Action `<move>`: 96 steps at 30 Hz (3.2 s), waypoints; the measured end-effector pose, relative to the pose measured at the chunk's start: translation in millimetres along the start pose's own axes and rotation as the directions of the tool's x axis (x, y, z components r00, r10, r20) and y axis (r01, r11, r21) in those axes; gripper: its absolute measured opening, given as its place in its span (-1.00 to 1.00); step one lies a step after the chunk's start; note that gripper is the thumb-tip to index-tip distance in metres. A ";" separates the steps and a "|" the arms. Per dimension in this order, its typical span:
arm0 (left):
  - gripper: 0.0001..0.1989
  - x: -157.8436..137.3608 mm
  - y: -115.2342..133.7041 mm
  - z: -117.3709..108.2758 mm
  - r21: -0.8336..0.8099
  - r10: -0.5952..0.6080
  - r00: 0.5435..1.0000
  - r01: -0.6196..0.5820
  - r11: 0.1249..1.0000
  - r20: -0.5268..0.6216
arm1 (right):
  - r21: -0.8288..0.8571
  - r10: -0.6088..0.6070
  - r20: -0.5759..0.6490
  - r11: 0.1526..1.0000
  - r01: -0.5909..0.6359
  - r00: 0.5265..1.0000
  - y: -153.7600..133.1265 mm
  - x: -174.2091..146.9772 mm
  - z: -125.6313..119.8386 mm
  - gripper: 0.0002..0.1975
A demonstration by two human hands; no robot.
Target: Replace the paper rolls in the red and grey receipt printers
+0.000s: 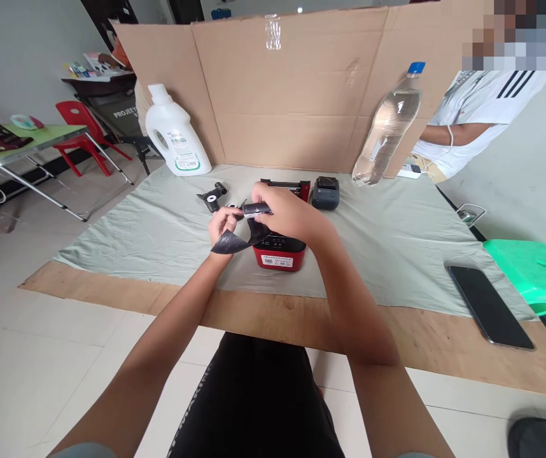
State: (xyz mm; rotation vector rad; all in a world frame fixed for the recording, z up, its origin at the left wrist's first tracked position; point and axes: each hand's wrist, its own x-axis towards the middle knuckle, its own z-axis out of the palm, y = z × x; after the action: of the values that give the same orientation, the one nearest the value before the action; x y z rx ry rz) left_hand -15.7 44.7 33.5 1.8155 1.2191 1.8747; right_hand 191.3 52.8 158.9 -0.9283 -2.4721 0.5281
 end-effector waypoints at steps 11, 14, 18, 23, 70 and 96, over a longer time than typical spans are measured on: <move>-0.57 2.2 -5.5 9.8 -0.208 -0.057 0.997 0.065 0.976 0.044 | 0.291 0.037 -0.035 0.956 -0.025 0.999 13.6 17.0 29.4 -0.85; -0.55 4.1 -10.4 9.5 -0.245 -0.031 0.999 0.037 0.969 0.031 | 0.376 0.094 -0.051 0.924 -0.068 0.994 19.5 19.8 30.8 -0.87; -0.52 8.8 -16.6 8.7 -0.270 -0.054 0.998 0.060 0.961 0.028 | 0.419 0.091 -0.096 0.907 -0.043 0.991 23.6 24.3 32.9 -0.82; -0.52 10.9 -15.1 7.6 -0.302 -0.080 0.996 0.089 0.949 0.043 | 0.467 0.165 -0.045 0.875 -0.126 0.985 18.9 22.8 31.1 -0.79; -0.61 60.8 -56.3 -88.3 0.219 -0.463 0.883 0.468 0.856 -0.081 | 0.499 0.355 -0.304 0.850 -0.170 0.884 -8.8 21.1 28.6 -0.82; -0.71 148.3 -78.8 -70.7 0.923 -0.698 0.711 0.211 0.321 0.080 | 0.485 0.341 -0.551 0.874 -0.040 0.761 11.0 12.2 -8.2 -0.80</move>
State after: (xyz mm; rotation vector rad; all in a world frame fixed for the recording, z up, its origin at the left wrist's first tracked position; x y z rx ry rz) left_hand -136.0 169.0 90.9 1.7484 2.4039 0.2994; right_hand 193.0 70.5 163.6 -0.9727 -1.5658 0.6882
